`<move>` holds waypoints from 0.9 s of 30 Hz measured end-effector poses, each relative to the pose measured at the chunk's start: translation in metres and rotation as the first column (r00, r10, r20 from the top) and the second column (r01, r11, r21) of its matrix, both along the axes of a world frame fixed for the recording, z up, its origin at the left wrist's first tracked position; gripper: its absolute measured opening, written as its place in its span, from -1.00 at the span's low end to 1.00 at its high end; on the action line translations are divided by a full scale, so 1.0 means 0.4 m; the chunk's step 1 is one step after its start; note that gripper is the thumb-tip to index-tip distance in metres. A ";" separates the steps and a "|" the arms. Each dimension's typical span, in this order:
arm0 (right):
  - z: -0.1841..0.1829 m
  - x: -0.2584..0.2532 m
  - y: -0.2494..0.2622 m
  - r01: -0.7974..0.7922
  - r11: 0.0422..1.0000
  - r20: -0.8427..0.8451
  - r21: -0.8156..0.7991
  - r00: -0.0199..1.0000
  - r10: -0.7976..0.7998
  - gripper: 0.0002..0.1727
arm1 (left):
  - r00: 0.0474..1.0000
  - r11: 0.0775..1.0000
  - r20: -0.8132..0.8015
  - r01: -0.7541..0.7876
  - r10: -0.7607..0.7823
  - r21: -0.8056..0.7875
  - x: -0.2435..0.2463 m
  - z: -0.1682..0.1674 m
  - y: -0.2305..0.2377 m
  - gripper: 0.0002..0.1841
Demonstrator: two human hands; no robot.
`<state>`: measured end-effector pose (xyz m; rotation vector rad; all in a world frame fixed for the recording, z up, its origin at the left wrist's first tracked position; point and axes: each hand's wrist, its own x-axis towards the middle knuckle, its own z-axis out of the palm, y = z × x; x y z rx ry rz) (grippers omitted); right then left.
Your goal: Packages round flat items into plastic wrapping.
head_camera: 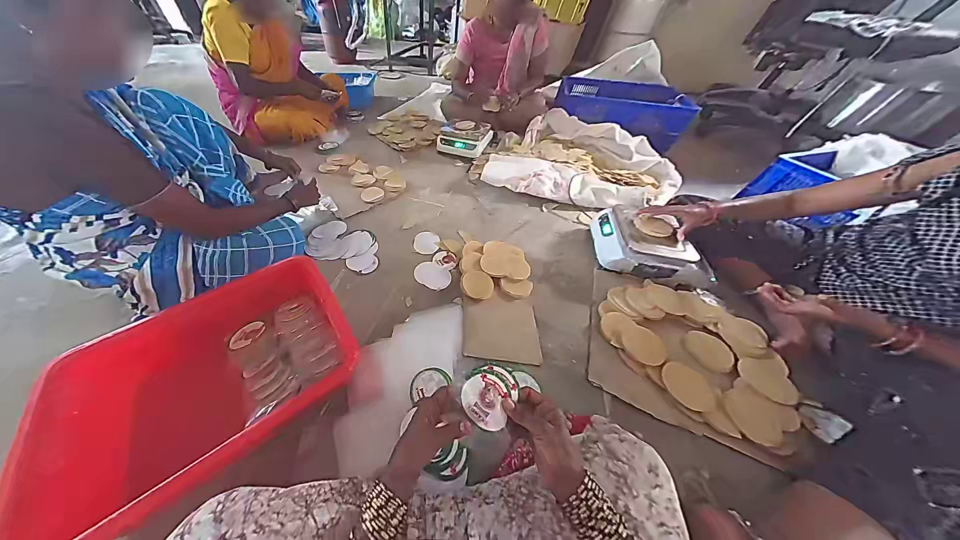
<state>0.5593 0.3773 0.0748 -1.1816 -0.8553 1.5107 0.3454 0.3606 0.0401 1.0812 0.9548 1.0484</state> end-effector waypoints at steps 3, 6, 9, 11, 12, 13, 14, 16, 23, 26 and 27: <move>0.005 0.002 -0.001 0.068 0.998 -0.007 -0.014 0.998 -0.068 -0.93 | 0.999 0.999 0.006 -0.034 0.034 0.001 -0.013 0.001 -0.003 -0.93; -0.024 0.041 0.020 -0.014 1.000 0.359 -0.002 0.933 0.013 -0.92 | 0.979 0.980 -0.046 -0.196 0.198 0.039 -0.054 0.011 0.018 -0.94; -0.026 0.077 0.042 -0.294 0.951 0.792 -0.094 0.556 0.250 -0.48 | 0.966 0.966 -0.045 -0.253 0.256 0.061 -0.082 0.034 0.028 -0.94; -0.010 0.055 0.033 -0.306 0.947 0.799 0.096 0.591 0.110 -0.34 | 0.974 0.972 -0.012 -0.223 0.224 0.074 -0.080 0.036 0.029 -0.92; 0.003 0.033 0.032 -0.277 0.939 0.739 0.203 0.672 0.039 -0.29 | 0.982 0.979 -0.006 -0.189 0.190 0.079 -0.075 0.034 0.032 -0.92; 0.018 0.011 0.036 -0.262 0.927 0.663 0.269 0.749 0.019 -0.22 | 0.990 0.986 -0.003 -0.143 0.143 0.083 -0.071 0.031 0.034 -0.91; 0.036 -0.011 0.039 -0.264 0.917 0.598 0.299 0.801 0.036 -0.17 | 0.996 0.992 -0.006 -0.086 0.087 0.090 -0.068 0.029 0.034 -0.90; 0.060 -0.050 0.052 -0.282 0.916 0.511 0.285 0.853 0.104 -0.27 | 1.000 0.995 -0.008 -0.007 0.008 0.103 -0.063 0.036 0.035 -0.88; 0.109 -0.080 0.085 -0.282 0.958 0.316 -0.053 0.905 0.284 -0.41 | 0.998 0.979 0.058 -0.041 0.029 0.202 -0.078 0.052 0.030 -0.85; 0.122 -0.085 0.074 -0.255 0.964 0.109 -0.074 0.959 0.262 -0.81 | 0.998 0.972 0.066 -0.017 0.001 0.234 -0.075 0.051 0.040 -0.85; 0.126 -0.090 0.072 -0.194 0.980 0.066 -0.046 0.978 0.196 -0.88 | 0.998 0.973 0.064 -0.019 0.004 0.228 -0.074 0.050 0.043 -0.84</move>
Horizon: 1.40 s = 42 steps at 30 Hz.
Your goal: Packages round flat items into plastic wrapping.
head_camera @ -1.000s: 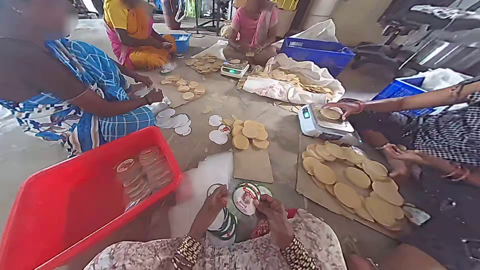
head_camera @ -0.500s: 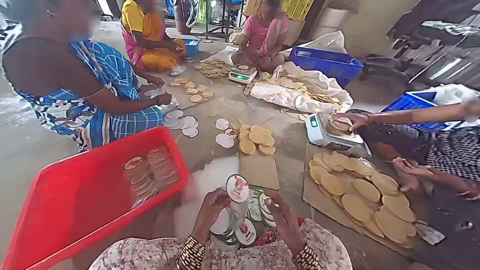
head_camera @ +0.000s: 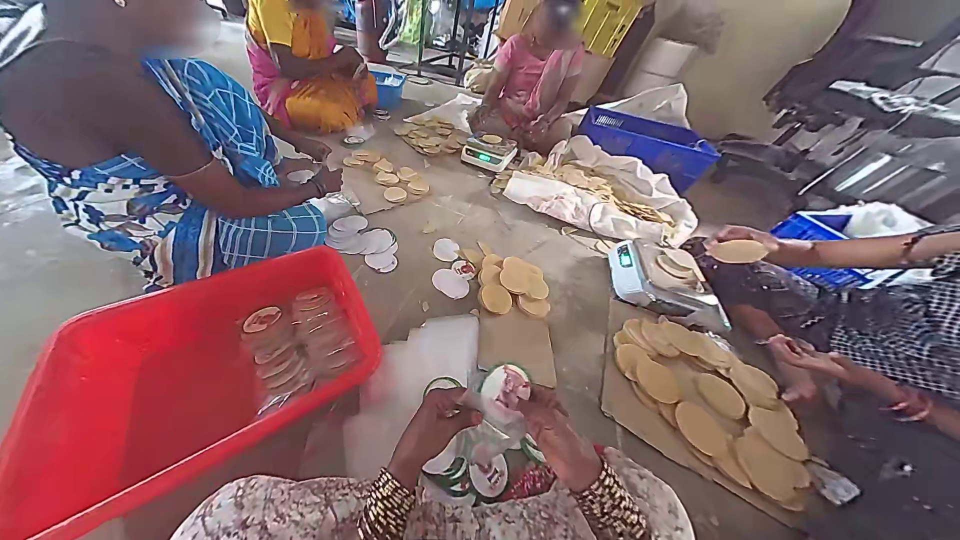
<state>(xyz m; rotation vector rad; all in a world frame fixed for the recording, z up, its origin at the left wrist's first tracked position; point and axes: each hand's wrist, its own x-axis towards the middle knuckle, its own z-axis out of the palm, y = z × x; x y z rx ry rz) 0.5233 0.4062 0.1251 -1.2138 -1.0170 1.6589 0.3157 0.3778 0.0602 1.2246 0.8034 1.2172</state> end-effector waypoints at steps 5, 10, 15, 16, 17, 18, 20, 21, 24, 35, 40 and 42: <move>-0.040 0.073 0.026 -0.118 0.981 0.519 0.157 0.855 0.020 -0.83 | 0.972 0.973 0.063 -0.224 0.228 -0.058 -0.017 -0.003 0.011 -0.87; -0.095 0.111 0.024 -0.375 0.912 0.763 0.164 0.635 0.124 -0.23 | 0.937 0.946 0.127 -0.321 0.324 -0.048 -0.019 0.012 0.012 -0.86; 0.009 0.005 0.017 -0.307 0.861 0.428 0.406 0.896 0.117 -0.15 | 0.973 0.974 0.039 -0.228 0.228 0.005 -0.002 0.004 0.006 -0.87; 0.016 -0.011 0.021 -0.326 0.852 0.445 0.411 0.887 0.125 -0.34 | 0.977 0.978 0.036 -0.209 0.208 0.023 0.001 0.004 0.005 -0.87; 0.020 -0.026 0.024 -0.322 0.850 0.449 0.416 0.886 0.116 -0.57 | 0.979 0.978 0.035 -0.202 0.200 0.049 0.003 0.004 0.002 -0.86; 0.021 -0.038 0.025 -0.305 0.850 0.447 0.429 0.890 0.093 -0.78 | 0.978 0.975 0.027 -0.208 0.206 0.075 0.005 0.003 0.000 -0.85; 0.024 -0.052 0.024 -0.311 0.836 0.491 0.452 0.869 0.058 -0.89 | 0.969 0.965 0.016 -0.246 0.245 0.096 0.012 0.005 -0.005 -0.82; 0.027 -0.057 0.020 -0.325 0.828 0.534 0.456 0.845 0.038 -0.86 | 0.961 0.957 0.005 -0.275 0.276 0.088 0.018 0.009 -0.007 -0.79; 0.046 -0.068 0.007 -0.360 0.837 0.625 0.411 0.780 0.028 -0.70 | 0.950 0.947 -0.034 -0.308 0.312 0.090 0.035 0.015 -0.012 -0.69; 0.037 -0.016 0.009 -0.025 0.850 0.285 0.526 0.947 -0.149 -0.91 | 0.937 0.962 0.231 -0.271 0.261 0.014 0.030 -0.001 -0.006 -0.90; 0.043 -0.012 0.002 -0.416 0.609 0.690 0.675 0.647 -0.324 -0.07 | 0.911 0.951 -0.291 -0.241 0.291 0.197 0.004 0.030 -0.004 -0.83; 0.062 -0.023 -0.003 -0.576 0.598 0.791 0.557 0.587 -0.171 -0.19 | 0.835 0.955 -0.483 -0.157 0.264 0.250 0.014 0.062 -0.015 -0.81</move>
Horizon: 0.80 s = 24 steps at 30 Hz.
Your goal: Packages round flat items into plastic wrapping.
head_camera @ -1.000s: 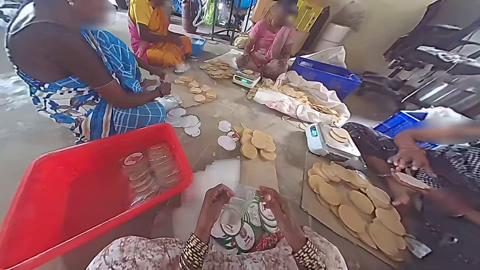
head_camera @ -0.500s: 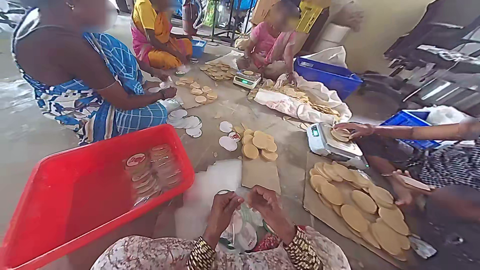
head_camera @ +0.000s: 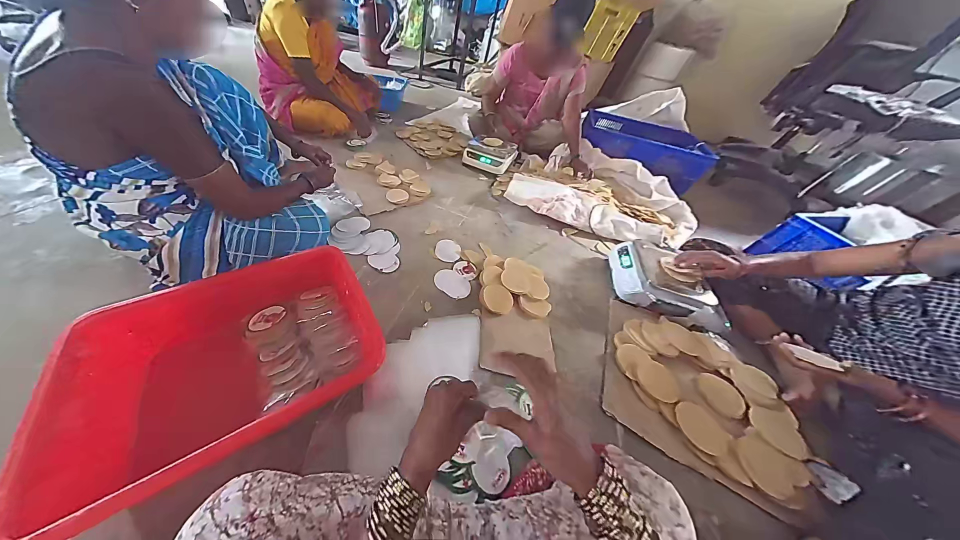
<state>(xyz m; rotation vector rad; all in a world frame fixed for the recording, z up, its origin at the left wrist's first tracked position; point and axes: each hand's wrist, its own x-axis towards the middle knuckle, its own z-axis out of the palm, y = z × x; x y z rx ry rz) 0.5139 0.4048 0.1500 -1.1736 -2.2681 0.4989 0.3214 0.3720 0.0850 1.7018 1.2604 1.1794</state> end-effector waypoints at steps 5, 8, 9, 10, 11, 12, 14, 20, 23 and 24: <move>-0.023 -0.017 0.010 0.054 0.983 -0.175 -0.175 0.981 -0.085 -0.81 | 0.980 0.998 0.188 -0.059 0.060 -0.007 0.008 -0.019 -0.002 -0.74; -0.054 -0.009 0.022 -0.025 0.958 -0.472 -0.284 0.874 -0.117 -0.79 | 0.817 0.998 0.574 -0.026 0.056 -0.061 0.008 -0.031 0.002 -0.84; -0.057 -0.005 0.023 -0.082 0.939 -0.488 -0.333 0.868 -0.097 -0.66 | 0.796 0.998 0.603 -0.020 0.053 -0.061 0.010 -0.038 0.004 -0.88; -0.061 -0.003 0.024 -0.134 0.920 -0.489 -0.367 0.870 -0.068 -0.56 | 0.809 0.999 0.587 -0.018 0.040 -0.043 0.012 -0.048 0.008 -0.91; -0.065 -0.005 0.023 -0.144 0.916 -0.485 -0.374 0.872 -0.061 -0.61 | 0.839 1.000 0.544 -0.019 0.025 -0.018 0.015 -0.057 0.011 -0.91; -0.069 -0.010 0.019 -0.106 0.926 -0.473 -0.363 0.877 -0.085 -0.74 | 0.872 1.000 0.490 -0.022 0.017 0.005 0.020 -0.061 0.011 -0.89; -0.071 -0.021 0.014 0.013 0.940 -0.408 -0.340 0.899 -0.160 -0.76 | 0.914 0.999 0.405 -0.040 0.026 0.026 0.034 -0.057 0.009 -0.80; -0.096 -0.036 0.012 0.046 0.981 -0.454 -0.189 0.881 -0.129 -0.85 | 0.877 0.972 0.480 0.106 0.009 -0.211 0.042 -0.063 -0.003 -0.74; -0.099 -0.034 0.024 0.016 0.971 -0.522 -0.240 0.841 -0.143 -0.86 | 0.874 0.956 0.478 0.061 0.087 -0.286 0.042 -0.063 0.003 -0.84; -0.103 -0.031 0.042 0.006 0.958 -0.545 -0.286 0.821 -0.168 -0.79 | 0.874 0.960 0.467 0.006 0.132 -0.281 0.041 -0.060 0.006 -0.83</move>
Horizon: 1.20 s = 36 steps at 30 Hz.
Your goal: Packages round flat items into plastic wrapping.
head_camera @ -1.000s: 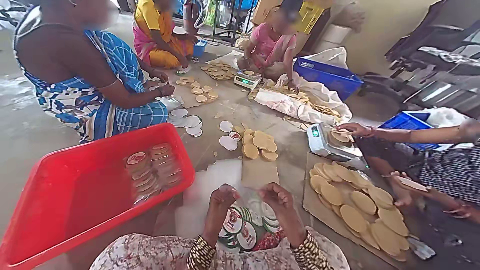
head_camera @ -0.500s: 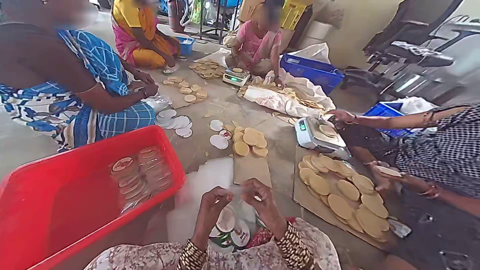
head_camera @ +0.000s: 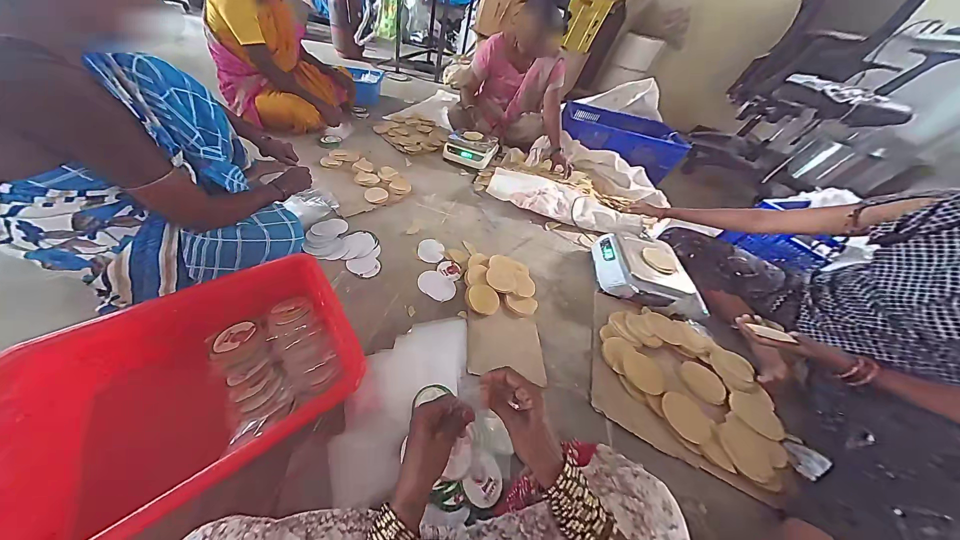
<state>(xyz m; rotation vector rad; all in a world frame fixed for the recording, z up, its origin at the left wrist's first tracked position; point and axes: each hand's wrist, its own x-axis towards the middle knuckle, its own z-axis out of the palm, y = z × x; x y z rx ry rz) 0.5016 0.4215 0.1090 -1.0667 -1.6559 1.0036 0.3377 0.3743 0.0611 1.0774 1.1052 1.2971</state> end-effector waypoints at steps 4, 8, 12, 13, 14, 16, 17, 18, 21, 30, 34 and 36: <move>-0.047 0.033 0.151 0.105 0.988 0.020 -0.110 0.994 -0.103 -0.67 | 0.957 0.961 0.104 -0.275 0.271 0.031 -0.011 -0.008 0.019 -0.83; -0.081 0.053 0.353 0.270 0.941 0.452 -0.206 0.879 -0.153 -0.52 | 0.890 0.909 0.194 -0.416 0.411 -0.017 -0.030 -0.008 0.037 -0.84; -0.116 0.016 0.504 0.438 0.827 0.623 -0.354 0.769 -0.140 -0.26 | 0.861 0.881 0.192 -0.468 0.471 -0.065 -0.033 -0.012 0.045 -0.83; -0.140 0.003 0.533 0.496 0.787 0.639 -0.368 0.749 -0.173 -0.22 | 0.859 0.881 0.197 -0.468 0.473 -0.076 -0.034 -0.011 0.046 -0.83; -0.164 -0.010 0.555 0.558 0.749 0.669 -0.357 0.712 -0.211 -0.21 | 0.860 0.883 0.201 -0.462 0.469 -0.087 -0.034 -0.011 0.046 -0.83; -0.201 -0.042 0.582 0.670 0.679 0.714 -0.299 0.629 -0.306 -0.18 | 0.869 0.896 0.218 -0.436 0.444 -0.089 -0.036 -0.022 0.049 -0.83; -0.213 -0.058 0.589 0.718 0.643 0.727 -0.265 0.587 -0.356 -0.15 | 0.876 0.903 0.221 -0.420 0.429 -0.092 -0.036 -0.027 0.050 -0.83; -0.225 -0.073 0.595 0.756 0.612 0.733 -0.232 0.549 -0.401 -0.11 | 0.882 0.909 0.220 -0.405 0.417 -0.096 -0.037 -0.031 0.050 -0.83; -0.214 -0.113 0.596 0.783 0.585 0.745 -0.212 0.517 -0.422 -0.03 | 0.888 0.913 0.216 -0.387 0.407 -0.129 -0.038 -0.036 0.054 -0.83; -0.225 -0.052 0.596 0.738 0.554 0.518 -0.386 0.670 -0.532 -0.07 | 0.886 0.903 0.190 -0.397 0.423 -0.163 -0.040 -0.029 0.059 -0.84; -0.212 0.040 0.553 0.695 0.601 0.592 -0.394 0.692 -0.413 -0.20 | 0.888 0.906 0.187 -0.398 0.420 -0.145 -0.032 -0.023 0.056 -0.84; -0.213 0.076 0.537 0.666 0.647 0.673 -0.371 0.673 -0.308 -0.30 | 0.892 0.910 0.183 -0.397 0.414 -0.123 -0.026 -0.022 0.057 -0.84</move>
